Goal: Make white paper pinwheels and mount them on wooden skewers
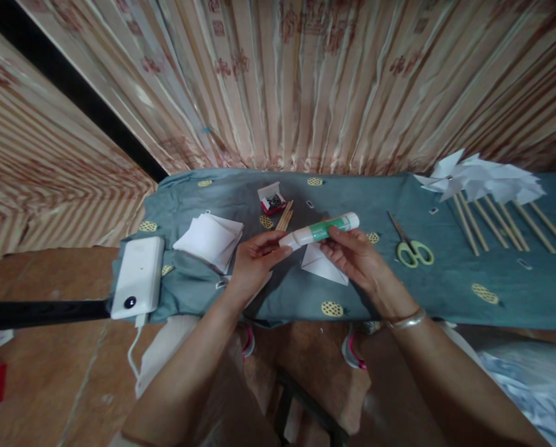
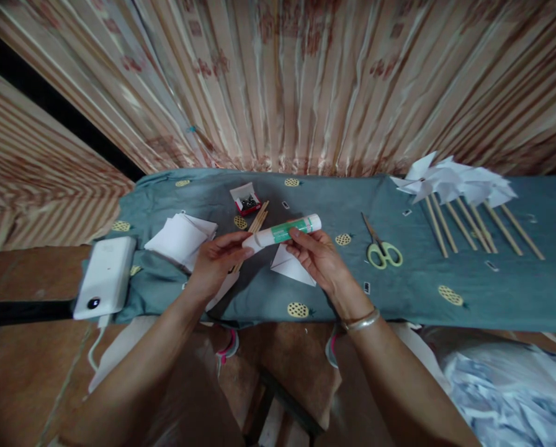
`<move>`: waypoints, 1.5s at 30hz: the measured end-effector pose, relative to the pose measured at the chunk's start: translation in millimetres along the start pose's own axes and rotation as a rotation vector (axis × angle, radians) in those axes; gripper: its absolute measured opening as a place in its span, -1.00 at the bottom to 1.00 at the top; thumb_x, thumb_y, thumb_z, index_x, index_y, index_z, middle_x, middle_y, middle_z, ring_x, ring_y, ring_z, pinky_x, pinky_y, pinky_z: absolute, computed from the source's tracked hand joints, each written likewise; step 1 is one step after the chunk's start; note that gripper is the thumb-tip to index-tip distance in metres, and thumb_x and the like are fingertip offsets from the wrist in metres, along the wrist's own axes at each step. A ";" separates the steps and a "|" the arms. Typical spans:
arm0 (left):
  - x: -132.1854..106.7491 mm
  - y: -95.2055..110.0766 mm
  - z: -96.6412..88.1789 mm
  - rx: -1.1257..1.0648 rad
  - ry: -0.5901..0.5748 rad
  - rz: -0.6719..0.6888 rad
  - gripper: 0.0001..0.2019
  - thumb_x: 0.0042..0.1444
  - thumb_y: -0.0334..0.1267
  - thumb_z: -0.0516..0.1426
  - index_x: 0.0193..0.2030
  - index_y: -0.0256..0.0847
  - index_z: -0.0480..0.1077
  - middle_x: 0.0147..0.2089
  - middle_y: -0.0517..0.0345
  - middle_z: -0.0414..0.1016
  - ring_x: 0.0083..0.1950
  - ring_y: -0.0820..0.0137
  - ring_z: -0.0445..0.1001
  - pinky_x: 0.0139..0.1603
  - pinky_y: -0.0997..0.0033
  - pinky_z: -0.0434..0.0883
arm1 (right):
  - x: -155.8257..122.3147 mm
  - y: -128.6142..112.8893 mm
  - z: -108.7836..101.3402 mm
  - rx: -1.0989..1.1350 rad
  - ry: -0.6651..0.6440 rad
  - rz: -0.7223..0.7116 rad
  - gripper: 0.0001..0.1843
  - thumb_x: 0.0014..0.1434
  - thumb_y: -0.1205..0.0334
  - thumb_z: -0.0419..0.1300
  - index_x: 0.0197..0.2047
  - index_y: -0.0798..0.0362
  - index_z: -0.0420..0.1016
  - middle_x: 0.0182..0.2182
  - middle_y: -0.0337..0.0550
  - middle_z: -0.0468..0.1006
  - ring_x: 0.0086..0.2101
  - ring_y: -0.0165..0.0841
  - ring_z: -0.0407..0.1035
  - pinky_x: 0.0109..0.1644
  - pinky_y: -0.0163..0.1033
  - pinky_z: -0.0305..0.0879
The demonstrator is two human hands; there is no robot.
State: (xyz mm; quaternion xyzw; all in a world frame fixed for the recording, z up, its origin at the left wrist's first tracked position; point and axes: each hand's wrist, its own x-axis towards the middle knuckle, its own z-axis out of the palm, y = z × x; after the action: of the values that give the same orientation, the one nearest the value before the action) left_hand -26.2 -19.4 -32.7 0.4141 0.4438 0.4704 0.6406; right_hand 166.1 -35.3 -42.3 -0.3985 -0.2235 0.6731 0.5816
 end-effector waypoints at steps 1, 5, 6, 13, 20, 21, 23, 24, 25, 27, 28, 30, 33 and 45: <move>0.3 -0.3 -0.4 0.005 -0.002 0.002 -0.65 -0.36 -0.25 0.44 -0.33 -0.22 0.59 -0.34 0.17 0.63 -0.31 0.41 0.54 -0.17 0.39 0.48 | 0.2 0.2 -0.6 -0.006 -0.002 -0.005 -0.65 -0.22 0.16 0.54 -0.31 0.02 0.64 -0.45 -0.30 0.64 -0.44 -0.51 0.50 -0.34 -0.49 0.49; 0.2 -0.2 -0.9 0.018 0.015 0.002 -0.66 -0.36 -0.27 0.43 -0.34 -0.23 0.59 -0.36 0.18 0.63 -0.33 0.42 0.53 -0.21 0.41 0.48 | 0.4 0.1 -1.4 -0.042 -0.005 -0.025 -0.65 -0.21 0.15 0.54 -0.31 0.02 0.64 -0.45 -0.30 0.63 -0.46 -0.51 0.49 -0.35 -0.48 0.49; 0.0 0.0 -0.7 0.018 0.020 0.001 -0.67 -0.36 -0.27 0.43 -0.34 -0.23 0.59 -0.37 0.19 0.63 -0.34 0.42 0.53 -0.22 0.42 0.47 | 0.3 -0.1 -1.1 -0.050 -0.002 -0.029 -0.65 -0.22 0.15 0.54 -0.31 0.02 0.64 -0.46 -0.31 0.63 -0.47 -0.52 0.49 -0.35 -0.48 0.49; -1.7 1.1 0.6 0.046 0.020 0.016 -0.66 -0.34 -0.25 0.42 -0.32 -0.24 0.58 -0.40 0.19 0.62 -0.36 0.42 0.54 -0.23 0.41 0.49 | -0.4 -1.0 2.6 -0.068 0.033 -0.031 -0.62 -0.30 0.14 0.57 -0.37 0.05 0.64 -0.50 -0.32 0.63 -0.50 -0.54 0.49 -0.38 -0.51 0.49; -2.2 -2.5 -2.6 0.133 -0.007 0.068 -0.65 -0.26 -0.24 0.40 -0.26 -0.25 0.57 -0.31 0.12 0.64 -0.27 0.34 0.58 -0.16 0.34 0.52 | -0.9 0.5 4.6 -0.060 0.056 -0.016 -0.64 -0.34 0.15 0.58 -0.45 0.07 0.61 -0.52 -0.30 0.63 -0.52 -0.51 0.50 -0.42 -0.50 0.49; -2.5 -3.2 -3.3 0.148 -0.010 0.080 -0.66 -0.24 -0.24 0.39 -0.24 -0.26 0.57 -0.29 0.11 0.64 -0.26 0.33 0.59 -0.15 0.33 0.53 | -0.9 0.8 4.8 -0.061 0.061 -0.015 -0.64 -0.34 0.16 0.58 -0.46 0.07 0.60 -0.53 -0.30 0.63 -0.53 -0.52 0.50 -0.43 -0.50 0.49; -3.5 -4.3 -4.3 0.187 -0.010 0.110 -0.66 -0.22 -0.25 0.39 -0.23 -0.26 0.57 -0.28 0.10 0.64 -0.26 0.32 0.59 -0.14 0.31 0.53 | -0.9 2.0 5.5 -0.068 0.066 -0.021 -0.64 -0.35 0.15 0.58 -0.47 0.07 0.59 -0.54 -0.31 0.62 -0.55 -0.52 0.49 -0.43 -0.50 0.49; -4.0 -4.6 -4.7 0.209 -0.007 0.128 -0.66 -0.21 -0.26 0.38 -0.22 -0.26 0.57 -0.27 0.09 0.64 -0.25 0.32 0.59 -0.13 0.31 0.54 | -0.8 2.9 6.0 -0.075 0.065 -0.027 -0.64 -0.35 0.15 0.58 -0.48 0.07 0.58 -0.54 -0.30 0.62 -0.54 -0.51 0.50 -0.43 -0.50 0.50; -4.5 -4.9 -5.0 0.233 -0.002 0.146 -0.67 -0.20 -0.26 0.38 -0.22 -0.26 0.57 -0.25 0.08 0.64 -0.25 0.32 0.60 -0.12 0.30 0.54 | -0.7 4.2 6.6 -0.082 0.064 -0.032 -0.64 -0.34 0.14 0.58 -0.48 0.07 0.58 -0.53 -0.30 0.63 -0.54 -0.50 0.50 -0.43 -0.49 0.50; -5.5 -5.4 -5.2 0.286 0.008 0.189 -0.68 -0.19 -0.26 0.38 -0.22 -0.26 0.57 -0.20 0.06 0.64 -0.22 0.32 0.59 -0.08 0.29 0.54 | -0.6 7.4 8.2 -0.087 0.068 -0.030 -0.64 -0.34 0.13 0.57 -0.47 0.07 0.58 -0.51 -0.28 0.64 -0.51 -0.49 0.51 -0.41 -0.48 0.52; -5.9 -5.8 -5.2 0.311 0.014 0.215 -0.69 -0.17 -0.26 0.37 -0.22 -0.26 0.57 -0.18 0.05 0.63 -0.21 0.32 0.59 -0.06 0.29 0.53 | -0.5 9.3 9.1 -0.085 0.072 -0.023 -0.63 -0.34 0.12 0.57 -0.47 0.07 0.58 -0.50 -0.27 0.64 -0.50 -0.48 0.52 -0.40 -0.46 0.52; -6.6 -6.9 -5.5 0.360 0.026 0.266 -0.70 -0.14 -0.25 0.36 -0.21 -0.25 0.56 -0.16 0.05 0.63 -0.20 0.32 0.59 -0.05 0.30 0.53 | -0.5 13.1 10.5 -0.079 0.082 -0.014 -0.63 -0.33 0.11 0.57 -0.46 0.07 0.59 -0.49 -0.27 0.65 -0.48 -0.46 0.53 -0.37 -0.43 0.54; -7.3 -9.2 -6.5 0.440 0.033 0.322 -0.74 -0.10 -0.25 0.34 -0.21 -0.23 0.56 -0.19 0.06 0.63 -0.21 0.33 0.58 -0.07 0.31 0.52 | -0.5 17.2 11.2 -0.076 0.095 -0.020 -0.64 -0.31 0.11 0.56 -0.46 0.06 0.58 -0.48 -0.27 0.64 -0.45 -0.43 0.53 -0.34 -0.38 0.55; -11.9 -6.4 -6.0 0.566 -0.042 0.424 -0.69 -0.05 -0.17 0.34 -0.14 -0.21 0.59 -0.09 -0.02 0.63 -0.07 0.25 0.57 0.04 0.25 0.47 | -9.9 18.1 24.4 -0.078 0.082 0.028 -0.62 -0.35 0.11 0.56 -0.46 0.10 0.59 -0.47 -0.22 0.66 -0.46 -0.43 0.53 -0.33 -0.38 0.54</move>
State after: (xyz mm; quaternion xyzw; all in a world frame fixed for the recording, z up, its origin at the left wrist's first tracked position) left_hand -32.4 -31.7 -38.2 0.6678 0.4474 0.4428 0.3973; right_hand 135.8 -44.9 -39.2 -0.4509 -0.2200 0.6551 0.5649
